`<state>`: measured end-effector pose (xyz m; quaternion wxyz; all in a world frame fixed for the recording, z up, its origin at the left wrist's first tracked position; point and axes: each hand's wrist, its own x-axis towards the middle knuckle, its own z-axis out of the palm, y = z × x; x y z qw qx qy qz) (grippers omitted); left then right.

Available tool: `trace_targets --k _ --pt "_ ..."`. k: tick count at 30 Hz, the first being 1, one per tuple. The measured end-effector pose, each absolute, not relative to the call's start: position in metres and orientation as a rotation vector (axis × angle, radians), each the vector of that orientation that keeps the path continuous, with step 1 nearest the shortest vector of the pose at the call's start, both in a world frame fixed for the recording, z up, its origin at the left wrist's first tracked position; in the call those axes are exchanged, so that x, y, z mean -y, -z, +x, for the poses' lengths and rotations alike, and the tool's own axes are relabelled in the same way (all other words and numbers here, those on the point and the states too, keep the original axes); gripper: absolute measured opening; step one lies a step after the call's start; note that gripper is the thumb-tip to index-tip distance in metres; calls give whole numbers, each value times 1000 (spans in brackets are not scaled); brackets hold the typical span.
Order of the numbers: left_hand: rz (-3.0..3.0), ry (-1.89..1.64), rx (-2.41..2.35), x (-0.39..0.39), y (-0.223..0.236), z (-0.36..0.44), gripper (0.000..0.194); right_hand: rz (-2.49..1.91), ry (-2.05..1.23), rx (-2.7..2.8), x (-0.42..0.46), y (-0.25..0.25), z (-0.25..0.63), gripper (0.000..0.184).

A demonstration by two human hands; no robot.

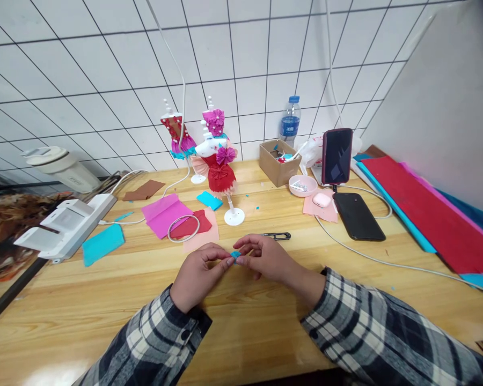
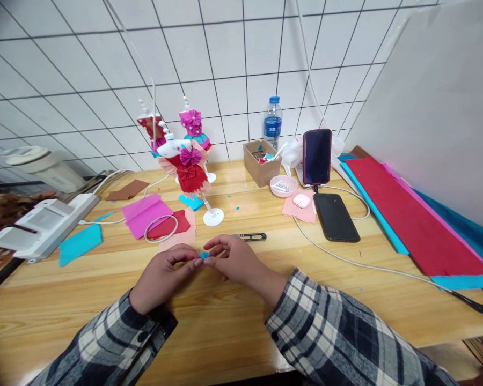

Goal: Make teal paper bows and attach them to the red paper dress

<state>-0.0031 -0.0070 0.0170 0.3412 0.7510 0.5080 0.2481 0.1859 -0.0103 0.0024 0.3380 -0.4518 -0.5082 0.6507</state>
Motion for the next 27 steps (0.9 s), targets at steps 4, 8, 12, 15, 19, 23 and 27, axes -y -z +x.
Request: trace_targets --k 4,8,12,15,19,23,27 --pt "1978 -640 -1315 8 -16 -3 18 -1182 -1706 1300 10 -1 185 35" --pt "1967 -732 -1322 10 -18 -1 15 -1155 -1750 1207 12 2 183 38" --pt "1821 -741 -1281 10 -19 0 18 -1151 -1802 1150 13 1 181 32" --pt "1602 -717 -1236 9 -17 1 26 -1136 -1791 1077 13 0 181 35" --pt "1535 -683 -1244 9 -15 2 31 -1123 -1798 1017 13 0 180 35" --pt "1552 -674 -1290 9 -16 1 30 -1119 -1794 1107 12 -2 183 32" --pt "1626 -636 -1272 9 -20 0 28 -1040 -1811 1287 9 -2 190 43"
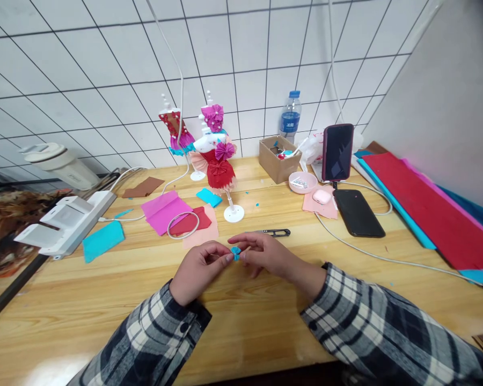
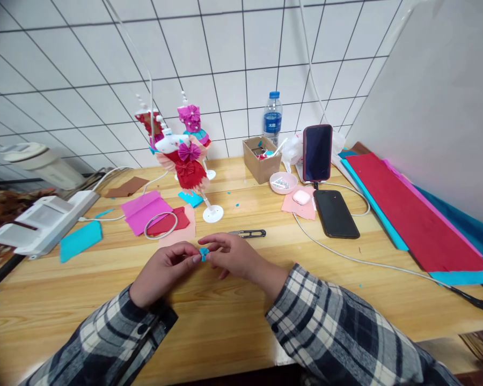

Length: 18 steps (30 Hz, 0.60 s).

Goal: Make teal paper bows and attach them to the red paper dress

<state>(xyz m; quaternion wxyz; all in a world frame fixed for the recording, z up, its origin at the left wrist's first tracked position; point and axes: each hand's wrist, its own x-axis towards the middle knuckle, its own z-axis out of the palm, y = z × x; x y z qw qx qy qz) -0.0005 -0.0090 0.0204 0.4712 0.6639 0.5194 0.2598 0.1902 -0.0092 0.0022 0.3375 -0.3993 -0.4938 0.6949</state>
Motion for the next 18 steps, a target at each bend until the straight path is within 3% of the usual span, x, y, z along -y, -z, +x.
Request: trace_targets --k 6,14,18 --pt "1758 -529 -1166 8 -23 -2 23 -1012 -1755 1453 6 2 195 29" --pt "1396 -619 -1145 11 -15 0 42 -1098 -1534 1315 9 0 190 27" --pt "1364 -620 -1193 14 -14 4 37 -1122 -1411 1391 13 -2 187 19"
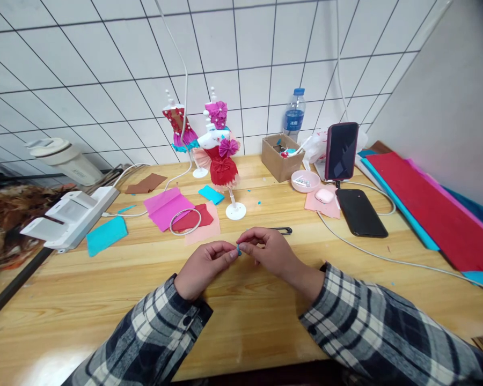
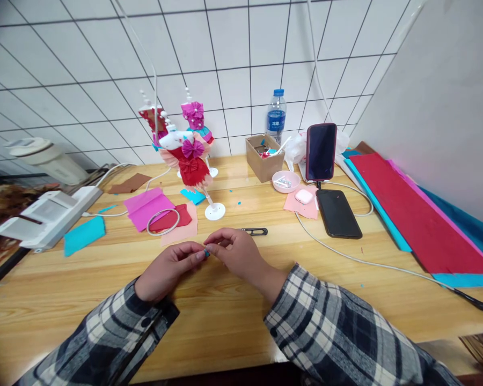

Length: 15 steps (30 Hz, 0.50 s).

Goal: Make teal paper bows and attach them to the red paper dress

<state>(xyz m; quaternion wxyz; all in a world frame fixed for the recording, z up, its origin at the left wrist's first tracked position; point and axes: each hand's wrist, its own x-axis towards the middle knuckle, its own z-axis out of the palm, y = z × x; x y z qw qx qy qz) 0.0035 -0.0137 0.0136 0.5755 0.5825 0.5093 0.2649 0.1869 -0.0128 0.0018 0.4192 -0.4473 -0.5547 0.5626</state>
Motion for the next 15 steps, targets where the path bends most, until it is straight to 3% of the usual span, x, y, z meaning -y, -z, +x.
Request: trace_targets --k 2,6,10,15 --pt "1329 -645 -1197 14 -15 3 34 -1116 -1382 1420 13 -3 189 21" --pt "1274 -591 -1153 12 -19 -2 32 -963 -1388 1603 10 -5 195 46" --pt "1282 -493 -1088 11 -19 -7 31 -989 -1358 1756 8 -6 198 19" --pt "1311 -469 -1098 9 -18 -10 31 -1027 -1206 1812 7 -6 196 11"
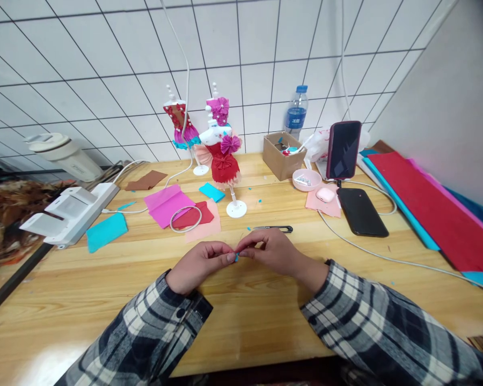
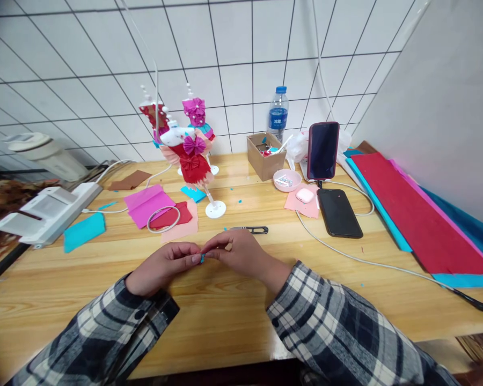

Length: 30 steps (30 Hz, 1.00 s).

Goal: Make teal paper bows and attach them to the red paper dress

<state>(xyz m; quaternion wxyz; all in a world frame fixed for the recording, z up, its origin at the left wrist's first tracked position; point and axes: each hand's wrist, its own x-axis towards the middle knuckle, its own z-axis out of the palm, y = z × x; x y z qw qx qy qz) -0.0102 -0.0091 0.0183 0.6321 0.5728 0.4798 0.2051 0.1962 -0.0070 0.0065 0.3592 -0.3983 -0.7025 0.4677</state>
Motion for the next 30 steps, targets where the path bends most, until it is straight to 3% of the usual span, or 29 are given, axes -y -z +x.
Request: trace_targets --k 8,15,30 --pt "1725 -634 -1203 12 -22 0 38 -1039 -1053 1760 10 -4 194 12" --pt "2303 -858 -1261 15 -22 -2 14 -1046 -1004 1771 11 -2 193 8" --pt "2327 -851 -1310 12 -16 -7 8 -1102 -1020 1893 6 -2 197 10"
